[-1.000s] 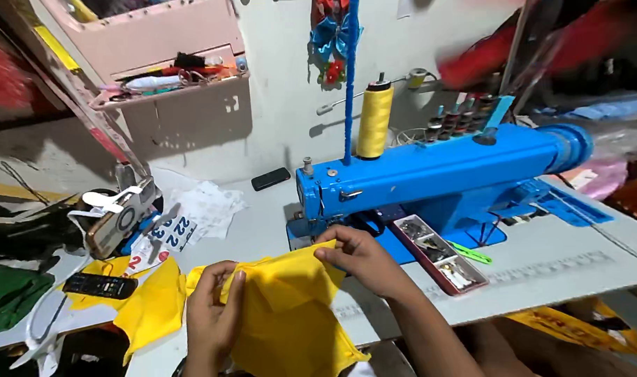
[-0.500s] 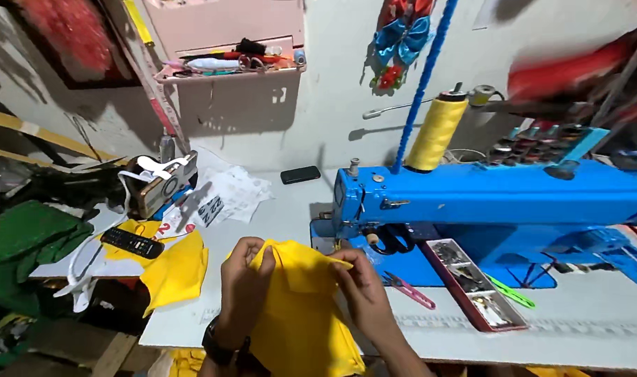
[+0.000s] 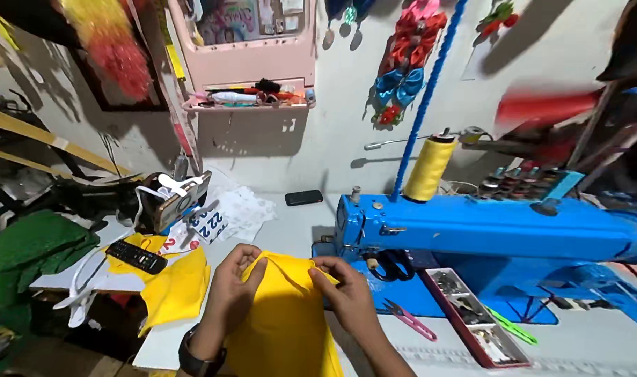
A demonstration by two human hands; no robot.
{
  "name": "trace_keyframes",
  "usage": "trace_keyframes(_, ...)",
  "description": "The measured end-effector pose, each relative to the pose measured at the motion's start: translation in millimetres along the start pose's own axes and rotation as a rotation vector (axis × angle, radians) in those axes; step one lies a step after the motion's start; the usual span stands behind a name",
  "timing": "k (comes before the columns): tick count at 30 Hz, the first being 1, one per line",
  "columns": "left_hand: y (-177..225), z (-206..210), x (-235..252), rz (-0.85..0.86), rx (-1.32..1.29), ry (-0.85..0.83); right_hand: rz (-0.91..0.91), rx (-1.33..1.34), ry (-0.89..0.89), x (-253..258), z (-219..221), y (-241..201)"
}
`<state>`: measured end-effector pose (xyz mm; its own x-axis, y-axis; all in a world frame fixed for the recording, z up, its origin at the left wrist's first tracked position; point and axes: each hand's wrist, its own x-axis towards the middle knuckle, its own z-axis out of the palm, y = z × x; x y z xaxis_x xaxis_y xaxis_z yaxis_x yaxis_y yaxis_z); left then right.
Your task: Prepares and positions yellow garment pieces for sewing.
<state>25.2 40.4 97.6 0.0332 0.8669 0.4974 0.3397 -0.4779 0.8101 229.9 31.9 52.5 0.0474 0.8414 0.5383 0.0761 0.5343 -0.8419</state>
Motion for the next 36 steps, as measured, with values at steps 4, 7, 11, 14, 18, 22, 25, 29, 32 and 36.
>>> trace_keyframes(4,13.1,-24.0,19.4,0.116,0.046,-0.083,-0.074,-0.023,-0.115,18.8,-6.7,-17.0)
trace_keyframes(7,28.4,-46.2,39.4,0.134,0.155,-0.178,-0.13,0.027,-0.202,30.6,-9.8,-25.8)
trace_keyframes(11,45.5,-62.6,64.4,0.185,0.258,-0.328,-0.124,0.009,-0.274,42.4,-9.8,-23.2)
trace_keyframes(14,46.2,-65.0,81.6,0.223,0.306,-0.362,-0.049,-0.014,-0.325,53.9,-7.1,-26.8)
trace_keyframes(18,50.4,-68.6,103.8,0.243,0.295,-0.383,0.051,-0.028,-0.33,78.9,-1.4,-44.9)
trace_keyframes(22,54.9,-74.8,140.4,0.286,0.337,-0.384,0.008,-0.261,-0.317,124.1,2.6,-59.1)
trace_keyframes(25,56.0,-78.5,180.4,0.349,0.442,-0.364,-0.018,-0.43,-0.332,167.9,7.7,-72.3)
trace_keyframes(29,72.5,-82.0,214.3,0.427,0.586,-0.26,-0.121,-0.624,-0.27,206.2,13.9,-94.2)
trace_keyframes(32,93.1,-85.8,203.0,0.576,0.647,-0.13,-0.266,-0.649,-0.196,205.4,8.5,-110.1)
trace_keyframes(36,80.5,-77.4,115.5,0.753,0.779,-0.042,-0.466,-0.692,-0.225,149.4,-8.5,-96.6)
